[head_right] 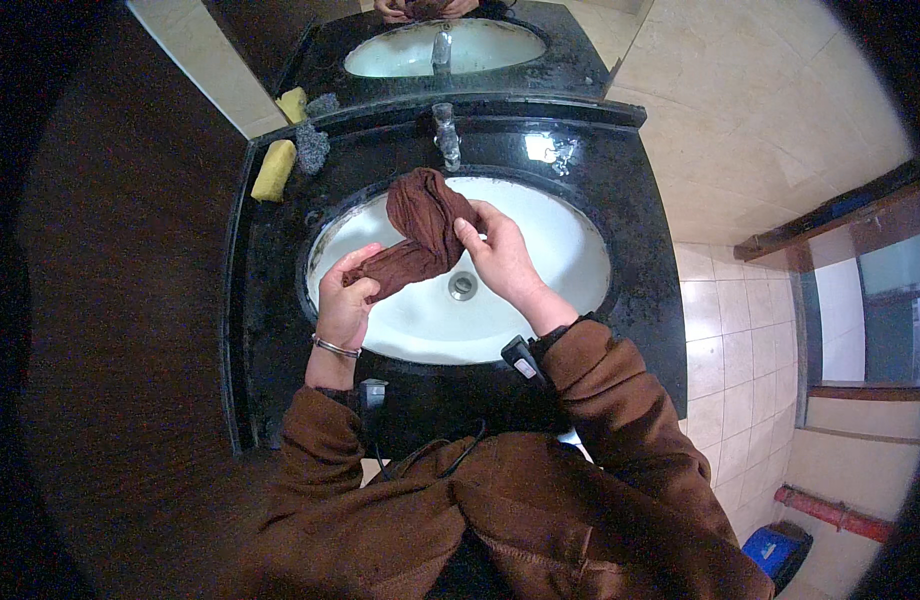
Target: The person repeatedly wets, scrubs, and wrings a brown cloth under running water in a bathroom sink. They rinse the cloth multiple times, squeeze out excess water, and finally place the cloth on the countertop.
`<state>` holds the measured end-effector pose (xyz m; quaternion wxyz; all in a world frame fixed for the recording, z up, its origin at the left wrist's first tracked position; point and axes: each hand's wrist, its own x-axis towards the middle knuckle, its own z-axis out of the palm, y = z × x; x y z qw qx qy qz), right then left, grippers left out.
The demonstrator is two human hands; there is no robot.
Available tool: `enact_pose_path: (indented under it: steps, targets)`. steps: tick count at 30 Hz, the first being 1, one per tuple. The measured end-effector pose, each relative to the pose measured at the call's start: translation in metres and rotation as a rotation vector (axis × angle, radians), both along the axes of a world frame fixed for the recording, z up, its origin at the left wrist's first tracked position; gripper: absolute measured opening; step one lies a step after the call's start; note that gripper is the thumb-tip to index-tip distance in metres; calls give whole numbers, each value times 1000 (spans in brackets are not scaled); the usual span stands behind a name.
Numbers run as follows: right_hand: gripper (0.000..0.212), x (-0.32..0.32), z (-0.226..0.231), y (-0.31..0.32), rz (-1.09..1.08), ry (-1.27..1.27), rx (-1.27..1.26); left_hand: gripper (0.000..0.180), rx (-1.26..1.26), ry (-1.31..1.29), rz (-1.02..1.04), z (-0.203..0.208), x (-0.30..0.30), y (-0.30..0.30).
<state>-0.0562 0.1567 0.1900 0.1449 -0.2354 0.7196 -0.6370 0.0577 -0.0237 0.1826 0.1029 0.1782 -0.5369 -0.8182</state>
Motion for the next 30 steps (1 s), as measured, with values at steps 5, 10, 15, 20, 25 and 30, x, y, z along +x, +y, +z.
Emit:
enact_pose_path:
  steps: [5,10,15,20,25,30]
  targets:
    - [28,-1,0,-1,4,-41,-70,47,10,-18,-23,-3,-1,0]
    - [29,0,3,-2,34,-59,-43,40,-126,-42,-67,2,-2,2]
    - [31,11,12,-13,99,84,164,34,139,85,-226,10,-4,13]
    - [31,15,18,-26,315,243,132,34,161,-68,-60,8,-6,13]
    - [20,-13,-10,-29,232,367,708,35,190,65,215,11,4,-12]
    - [25,-23,-78,-35,443,709,1350,35,132,108,354,19,20,-29]
